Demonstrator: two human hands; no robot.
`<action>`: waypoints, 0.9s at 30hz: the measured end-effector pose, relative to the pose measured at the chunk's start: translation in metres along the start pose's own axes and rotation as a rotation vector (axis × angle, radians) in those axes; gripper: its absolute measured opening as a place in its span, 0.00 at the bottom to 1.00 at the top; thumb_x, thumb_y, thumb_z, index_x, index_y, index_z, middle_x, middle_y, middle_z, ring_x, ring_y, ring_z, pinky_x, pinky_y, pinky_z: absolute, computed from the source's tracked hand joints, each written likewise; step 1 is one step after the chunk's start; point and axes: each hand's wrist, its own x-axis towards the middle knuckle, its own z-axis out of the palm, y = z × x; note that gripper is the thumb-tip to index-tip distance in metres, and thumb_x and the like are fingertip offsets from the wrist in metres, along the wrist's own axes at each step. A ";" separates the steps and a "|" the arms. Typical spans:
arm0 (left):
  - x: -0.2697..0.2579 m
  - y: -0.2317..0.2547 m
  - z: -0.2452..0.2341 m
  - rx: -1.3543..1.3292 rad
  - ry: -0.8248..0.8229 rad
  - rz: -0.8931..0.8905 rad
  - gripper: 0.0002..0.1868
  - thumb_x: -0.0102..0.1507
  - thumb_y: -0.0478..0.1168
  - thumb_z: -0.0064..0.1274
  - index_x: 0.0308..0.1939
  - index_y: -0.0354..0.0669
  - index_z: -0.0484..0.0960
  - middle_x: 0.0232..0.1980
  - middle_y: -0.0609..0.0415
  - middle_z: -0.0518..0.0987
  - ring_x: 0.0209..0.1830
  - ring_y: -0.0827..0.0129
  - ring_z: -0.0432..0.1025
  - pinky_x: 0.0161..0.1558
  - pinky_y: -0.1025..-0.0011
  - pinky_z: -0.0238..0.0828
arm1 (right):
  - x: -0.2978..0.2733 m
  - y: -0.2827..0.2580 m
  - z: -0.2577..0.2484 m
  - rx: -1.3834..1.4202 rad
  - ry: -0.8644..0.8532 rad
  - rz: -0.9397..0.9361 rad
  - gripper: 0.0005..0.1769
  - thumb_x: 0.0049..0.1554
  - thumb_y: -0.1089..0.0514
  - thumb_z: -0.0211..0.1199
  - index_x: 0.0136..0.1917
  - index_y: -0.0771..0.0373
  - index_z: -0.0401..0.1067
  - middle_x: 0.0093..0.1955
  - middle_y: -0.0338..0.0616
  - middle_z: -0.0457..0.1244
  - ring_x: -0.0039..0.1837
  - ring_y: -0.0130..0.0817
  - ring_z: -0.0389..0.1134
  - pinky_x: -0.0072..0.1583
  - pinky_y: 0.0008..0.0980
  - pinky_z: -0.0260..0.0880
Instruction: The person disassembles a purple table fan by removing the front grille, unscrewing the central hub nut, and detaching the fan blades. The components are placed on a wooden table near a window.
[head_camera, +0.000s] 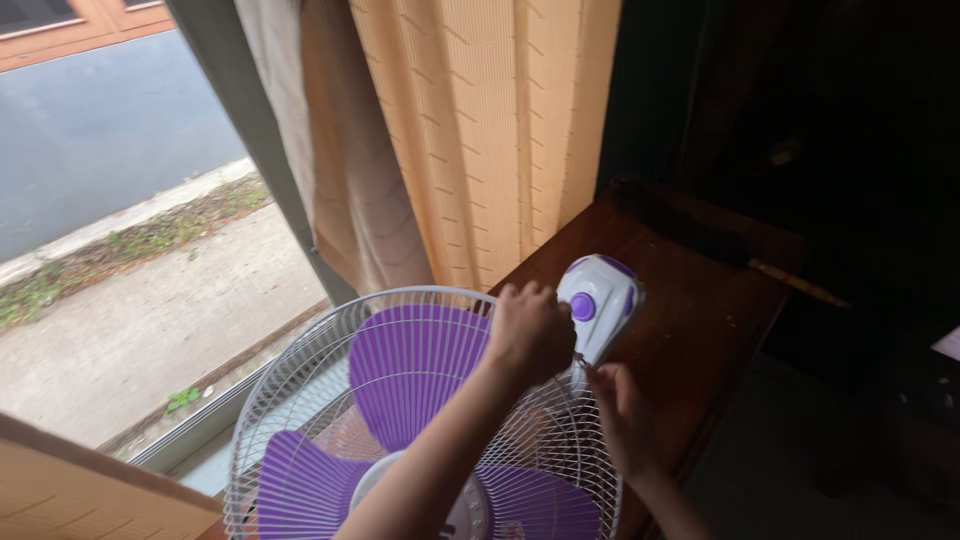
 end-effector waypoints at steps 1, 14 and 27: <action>0.004 0.009 0.004 0.027 -0.064 -0.002 0.11 0.60 0.47 0.53 0.38 0.47 0.86 0.43 0.52 0.82 0.50 0.62 0.74 0.49 0.59 0.66 | -0.003 0.004 -0.002 0.037 -0.003 -0.035 0.34 0.59 0.28 0.51 0.51 0.62 0.70 0.38 0.40 0.60 0.38 0.29 0.58 0.42 0.32 0.61; 0.022 0.014 0.021 0.051 -0.207 -0.018 0.09 0.61 0.43 0.51 0.29 0.53 0.86 0.32 0.54 0.83 0.37 0.62 0.79 0.40 0.63 0.64 | -0.020 -0.006 0.000 0.247 -0.065 -0.066 0.25 0.58 0.36 0.60 0.44 0.61 0.65 0.33 0.31 0.55 0.33 0.18 0.52 0.36 0.23 0.56; 0.013 0.022 0.010 -0.020 -0.056 -0.057 0.07 0.59 0.38 0.53 0.26 0.49 0.83 0.26 0.52 0.81 0.29 0.59 0.79 0.35 0.59 0.63 | -0.029 -0.004 -0.002 0.403 -0.057 -0.083 0.26 0.57 0.36 0.62 0.45 0.60 0.62 0.33 0.30 0.54 0.30 0.14 0.50 0.28 0.19 0.49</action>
